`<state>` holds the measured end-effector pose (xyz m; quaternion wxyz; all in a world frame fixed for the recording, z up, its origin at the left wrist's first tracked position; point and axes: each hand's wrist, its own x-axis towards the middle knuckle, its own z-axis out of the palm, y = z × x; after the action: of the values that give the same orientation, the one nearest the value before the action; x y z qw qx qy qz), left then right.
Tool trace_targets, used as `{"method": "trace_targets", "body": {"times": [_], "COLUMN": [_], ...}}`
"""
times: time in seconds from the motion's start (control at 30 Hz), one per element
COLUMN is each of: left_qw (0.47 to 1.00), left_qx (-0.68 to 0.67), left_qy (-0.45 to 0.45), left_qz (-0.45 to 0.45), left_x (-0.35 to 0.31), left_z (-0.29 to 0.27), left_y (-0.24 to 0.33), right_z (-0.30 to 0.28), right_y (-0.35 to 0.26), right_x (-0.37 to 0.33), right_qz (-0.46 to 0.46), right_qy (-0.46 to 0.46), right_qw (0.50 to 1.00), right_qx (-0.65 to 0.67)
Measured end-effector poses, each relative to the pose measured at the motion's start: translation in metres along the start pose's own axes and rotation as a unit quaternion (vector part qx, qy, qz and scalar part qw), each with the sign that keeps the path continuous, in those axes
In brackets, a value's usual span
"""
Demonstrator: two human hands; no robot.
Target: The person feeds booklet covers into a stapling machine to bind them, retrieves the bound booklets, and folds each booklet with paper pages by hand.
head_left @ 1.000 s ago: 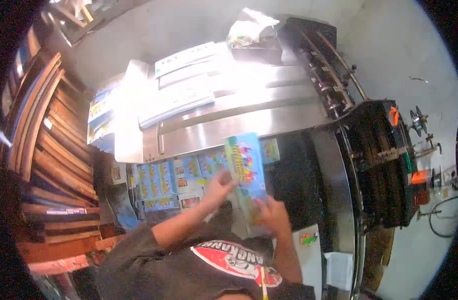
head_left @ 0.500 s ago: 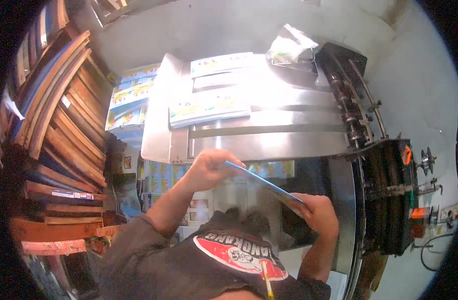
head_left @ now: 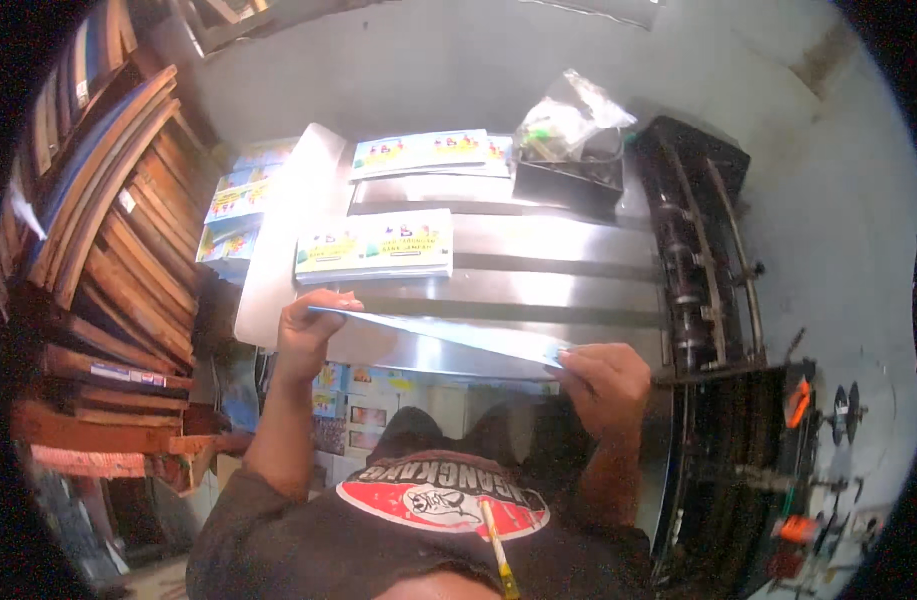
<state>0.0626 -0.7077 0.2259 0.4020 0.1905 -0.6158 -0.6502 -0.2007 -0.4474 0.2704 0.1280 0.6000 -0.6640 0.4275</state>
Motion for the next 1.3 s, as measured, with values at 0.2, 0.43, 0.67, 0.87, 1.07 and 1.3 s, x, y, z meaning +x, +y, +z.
{"method": "trace_targets", "body": {"times": [0.2,0.43,0.67,0.87,1.07,1.3], "left_qw": [0.995,0.992,0.97,0.977,0.977,0.846], "left_qx": [0.007,-0.02,-0.069,0.019,0.042,0.493], "left_qy": [0.03,0.126,0.219,0.201,0.196,0.082], "left_qz": [0.098,0.02,-0.083,-0.068,-0.067,-0.186], "left_x": [0.008,0.016,0.051,0.121,0.201,0.129], "left_z": [0.005,-0.025,-0.074,-0.126,-0.15,-0.151], "left_y": [0.002,-0.022,-0.035,-0.024,-0.042,-0.07], "right_z": [0.018,0.079,0.183,0.234,0.278,0.275], "right_y": [0.032,0.052,0.059,0.103,0.153,0.123], "right_x": [0.044,0.052,0.074,0.181,0.239,0.142], "right_qz": [-0.082,0.342,0.378,0.343,0.353,0.346], "right_qy": [0.014,-0.019,-0.078,-0.028,-0.063,-0.244], "right_qw": [0.996,0.787,0.8,0.81,0.78,0.901], "right_qx": [0.023,0.514,0.461,0.476,0.513,0.096]}}
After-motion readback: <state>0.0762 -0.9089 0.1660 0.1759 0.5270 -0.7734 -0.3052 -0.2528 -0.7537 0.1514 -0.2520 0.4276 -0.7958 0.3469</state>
